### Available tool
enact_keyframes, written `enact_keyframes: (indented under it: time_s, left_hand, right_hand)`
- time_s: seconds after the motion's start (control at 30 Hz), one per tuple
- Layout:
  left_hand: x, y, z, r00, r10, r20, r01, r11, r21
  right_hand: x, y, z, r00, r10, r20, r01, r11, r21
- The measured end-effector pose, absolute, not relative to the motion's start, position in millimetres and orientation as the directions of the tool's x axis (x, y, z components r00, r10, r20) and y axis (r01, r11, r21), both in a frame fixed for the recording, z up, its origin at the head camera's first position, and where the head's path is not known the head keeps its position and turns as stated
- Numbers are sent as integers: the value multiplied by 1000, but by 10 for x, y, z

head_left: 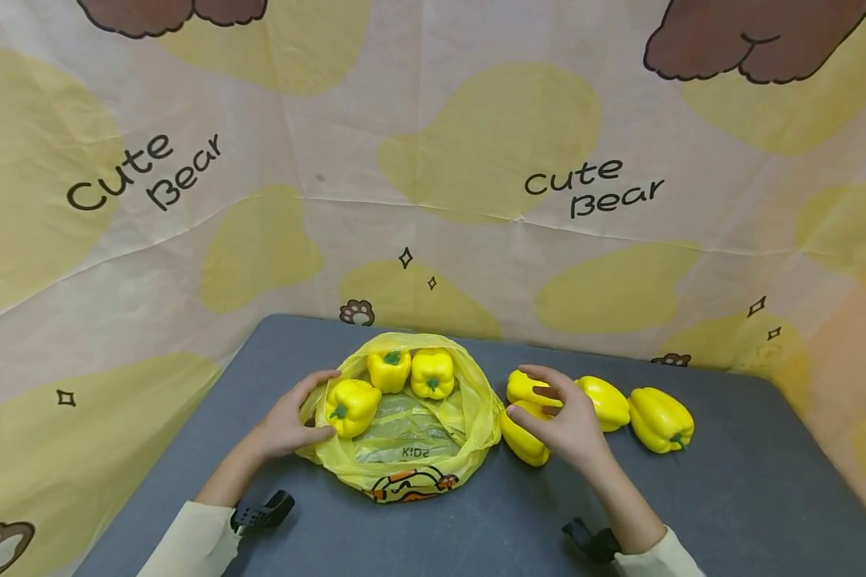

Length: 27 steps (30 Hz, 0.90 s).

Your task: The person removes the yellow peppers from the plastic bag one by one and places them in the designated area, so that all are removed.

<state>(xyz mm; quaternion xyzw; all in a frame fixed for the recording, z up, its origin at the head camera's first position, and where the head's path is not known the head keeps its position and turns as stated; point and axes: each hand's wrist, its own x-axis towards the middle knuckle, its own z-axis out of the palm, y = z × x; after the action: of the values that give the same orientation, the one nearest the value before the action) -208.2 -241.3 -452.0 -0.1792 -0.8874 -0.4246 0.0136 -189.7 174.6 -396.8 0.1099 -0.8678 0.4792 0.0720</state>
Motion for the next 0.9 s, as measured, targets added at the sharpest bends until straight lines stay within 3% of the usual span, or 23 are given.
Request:
enact_keyframes:
  time_s: [0.53,0.9]
  left_hand:
    - [-2083,-2437,-4542,-944,291,154,308,616,725]
    - [-2077,-2426,-4527,-939,297,172,327,620,713]
  right_hand:
    - [-1931,1135,-3915,-931,-260,257,-336,331,-882]
    - [-1947,600,-4000,-897,-384,221,-317,208,-925]
